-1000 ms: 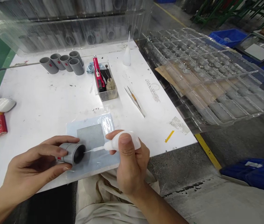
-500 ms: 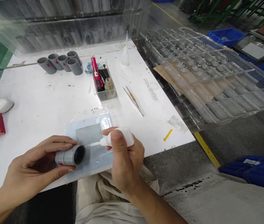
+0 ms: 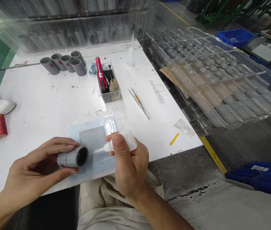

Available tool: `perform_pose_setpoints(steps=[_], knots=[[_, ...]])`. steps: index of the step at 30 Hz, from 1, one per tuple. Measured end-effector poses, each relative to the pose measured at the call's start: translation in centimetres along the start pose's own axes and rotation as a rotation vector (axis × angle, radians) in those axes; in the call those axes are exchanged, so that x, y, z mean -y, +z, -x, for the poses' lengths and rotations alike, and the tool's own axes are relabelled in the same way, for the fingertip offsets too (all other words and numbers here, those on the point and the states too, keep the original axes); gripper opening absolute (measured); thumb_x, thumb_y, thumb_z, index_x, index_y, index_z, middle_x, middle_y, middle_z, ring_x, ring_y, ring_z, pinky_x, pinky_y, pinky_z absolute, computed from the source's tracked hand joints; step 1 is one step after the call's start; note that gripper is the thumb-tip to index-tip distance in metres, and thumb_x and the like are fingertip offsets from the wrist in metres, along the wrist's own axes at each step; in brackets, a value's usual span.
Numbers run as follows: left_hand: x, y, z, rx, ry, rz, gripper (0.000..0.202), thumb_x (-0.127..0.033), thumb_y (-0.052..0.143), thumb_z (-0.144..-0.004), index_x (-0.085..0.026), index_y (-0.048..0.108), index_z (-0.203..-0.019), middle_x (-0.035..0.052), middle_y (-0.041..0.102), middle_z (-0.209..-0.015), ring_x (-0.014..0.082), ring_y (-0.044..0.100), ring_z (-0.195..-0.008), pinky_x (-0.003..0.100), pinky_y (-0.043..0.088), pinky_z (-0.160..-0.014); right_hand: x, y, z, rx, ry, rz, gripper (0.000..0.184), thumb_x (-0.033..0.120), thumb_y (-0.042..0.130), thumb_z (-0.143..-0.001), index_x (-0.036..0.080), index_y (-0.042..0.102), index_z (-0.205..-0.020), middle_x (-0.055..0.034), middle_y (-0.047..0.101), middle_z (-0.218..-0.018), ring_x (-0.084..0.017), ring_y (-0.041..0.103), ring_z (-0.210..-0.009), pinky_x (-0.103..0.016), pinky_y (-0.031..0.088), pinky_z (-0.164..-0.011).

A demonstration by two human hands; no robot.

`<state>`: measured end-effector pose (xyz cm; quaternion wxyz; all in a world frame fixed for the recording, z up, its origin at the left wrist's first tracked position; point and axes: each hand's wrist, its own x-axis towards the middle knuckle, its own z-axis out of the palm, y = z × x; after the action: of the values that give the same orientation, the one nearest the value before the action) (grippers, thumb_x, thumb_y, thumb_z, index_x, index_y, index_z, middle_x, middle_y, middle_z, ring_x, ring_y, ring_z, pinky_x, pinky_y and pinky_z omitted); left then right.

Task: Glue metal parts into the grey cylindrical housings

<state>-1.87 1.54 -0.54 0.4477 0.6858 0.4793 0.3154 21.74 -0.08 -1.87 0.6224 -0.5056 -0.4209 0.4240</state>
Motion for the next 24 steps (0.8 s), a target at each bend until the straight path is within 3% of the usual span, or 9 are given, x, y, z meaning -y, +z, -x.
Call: perform_pose_setpoints(steps=[11, 15, 17, 20, 24], knots=[[0.1, -0.1, 0.0, 0.011, -0.004, 0.022, 0.041, -0.023, 0.086, -0.088, -0.041, 0.073, -0.123, -0.0013, 0.068, -0.128, 0.0183, 0.066, -0.119, 0.017, 0.061, -0.084, 0.1, -0.2, 0.0, -0.009, 0.004, -0.081, 0.044, 0.056, 0.067, -0.12, 0.024, 0.082, -0.093, -0.0033, 0.071, -0.091, -0.023, 0.058, -0.066, -0.031, 0.047, -0.062], [0.1, -0.1, 0.1, 0.001, -0.02, -0.002, 0.039, -0.026, 0.085, -0.089, -0.042, 0.073, -0.122, -0.0023, 0.069, -0.129, 0.0165, 0.067, -0.12, 0.014, 0.06, -0.088, 0.3, -0.5, -0.3, -0.054, 0.036, -0.138, 0.046, 0.062, 0.068, -0.118, 0.025, 0.084, -0.098, -0.0039, 0.069, -0.084, -0.024, 0.059, -0.067, -0.031, 0.052, -0.062], [0.2, -0.1, 0.0, -0.006, -0.006, -0.039, 0.037, -0.029, 0.084, -0.089, -0.042, 0.073, -0.122, -0.0034, 0.07, -0.13, 0.0142, 0.068, -0.121, 0.01, 0.057, -0.093, 0.8, -1.5, -1.0, -0.055, 0.036, -0.157, 0.038, 0.06, 0.074, -0.115, 0.026, 0.085, -0.103, -0.0039, 0.07, -0.088, -0.025, 0.062, -0.071, -0.031, 0.056, -0.066], [0.6, -0.1, 0.1, -0.027, 0.02, -0.09, 0.035, -0.035, 0.082, -0.09, -0.043, 0.073, -0.123, -0.0062, 0.073, -0.13, 0.0131, 0.07, -0.122, 0.009, 0.053, -0.103, 1.8, -4.2, -3.6, -0.072, -0.079, -0.076, 0.019, 0.047, 0.087, -0.109, 0.029, 0.084, -0.114, -0.0046, 0.073, -0.112, -0.027, 0.069, -0.088, -0.036, 0.059, -0.083], [2.2, 0.3, 0.6, -0.066, 0.04, -0.079, 0.041, -0.039, 0.083, -0.088, -0.041, 0.071, -0.127, -0.0033, 0.077, -0.129, 0.0226, 0.075, -0.118, 0.022, 0.064, -0.098, 2.6, -7.8, -10.9, -0.053, -0.27, 0.311, 0.031, 0.034, 0.083, -0.104, 0.022, 0.076, -0.132, -0.0081, 0.074, -0.117, -0.034, 0.065, -0.114, -0.047, 0.05, -0.104]])
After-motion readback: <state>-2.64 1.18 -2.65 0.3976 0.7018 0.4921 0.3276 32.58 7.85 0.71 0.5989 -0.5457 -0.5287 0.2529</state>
